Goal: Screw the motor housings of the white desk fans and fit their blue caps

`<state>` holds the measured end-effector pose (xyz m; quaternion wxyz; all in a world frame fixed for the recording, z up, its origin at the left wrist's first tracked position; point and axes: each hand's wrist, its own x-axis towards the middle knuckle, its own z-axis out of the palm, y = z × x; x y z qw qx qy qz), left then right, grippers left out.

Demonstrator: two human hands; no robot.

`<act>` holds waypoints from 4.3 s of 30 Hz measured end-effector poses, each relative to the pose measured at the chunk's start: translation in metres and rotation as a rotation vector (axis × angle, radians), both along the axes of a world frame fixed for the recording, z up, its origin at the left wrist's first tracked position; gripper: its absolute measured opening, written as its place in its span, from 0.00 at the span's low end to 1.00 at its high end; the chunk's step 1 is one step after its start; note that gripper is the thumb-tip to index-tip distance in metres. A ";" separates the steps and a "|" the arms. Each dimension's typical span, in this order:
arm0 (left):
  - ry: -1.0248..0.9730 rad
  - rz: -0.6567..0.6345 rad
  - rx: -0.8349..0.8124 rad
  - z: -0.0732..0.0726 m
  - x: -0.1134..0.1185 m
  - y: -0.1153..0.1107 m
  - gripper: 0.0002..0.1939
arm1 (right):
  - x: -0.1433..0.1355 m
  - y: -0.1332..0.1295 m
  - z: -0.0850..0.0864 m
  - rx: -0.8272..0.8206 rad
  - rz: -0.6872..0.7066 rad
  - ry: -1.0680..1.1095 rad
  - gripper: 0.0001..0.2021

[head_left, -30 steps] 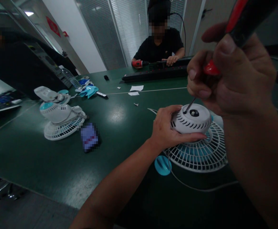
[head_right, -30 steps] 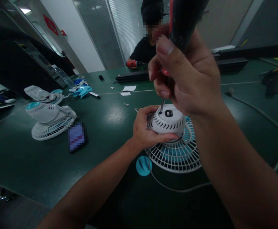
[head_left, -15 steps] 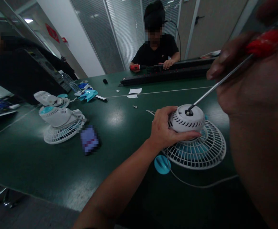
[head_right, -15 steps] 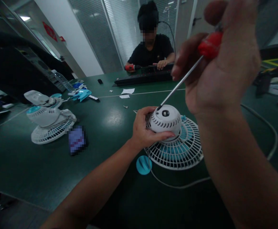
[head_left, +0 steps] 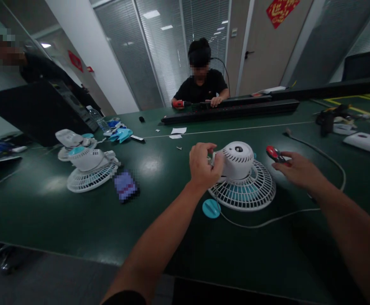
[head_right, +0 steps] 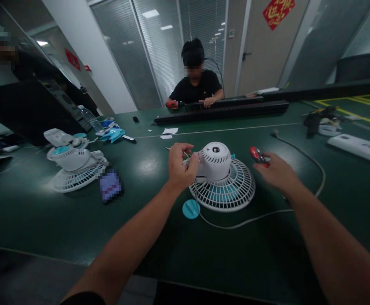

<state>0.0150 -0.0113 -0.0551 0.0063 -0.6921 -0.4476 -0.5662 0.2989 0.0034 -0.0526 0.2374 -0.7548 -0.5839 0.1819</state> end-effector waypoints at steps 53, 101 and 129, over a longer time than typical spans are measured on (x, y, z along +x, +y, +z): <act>0.819 -0.039 -0.625 0.131 0.046 0.019 0.09 | -0.056 -0.034 -0.044 0.423 0.596 0.104 0.44; 0.137 -0.364 -0.583 0.075 0.013 0.030 0.11 | -0.106 -0.015 -0.017 0.556 0.391 0.260 0.49; 0.323 -0.537 -0.508 0.075 0.004 0.031 0.10 | -0.106 -0.015 -0.026 0.621 0.349 0.273 0.51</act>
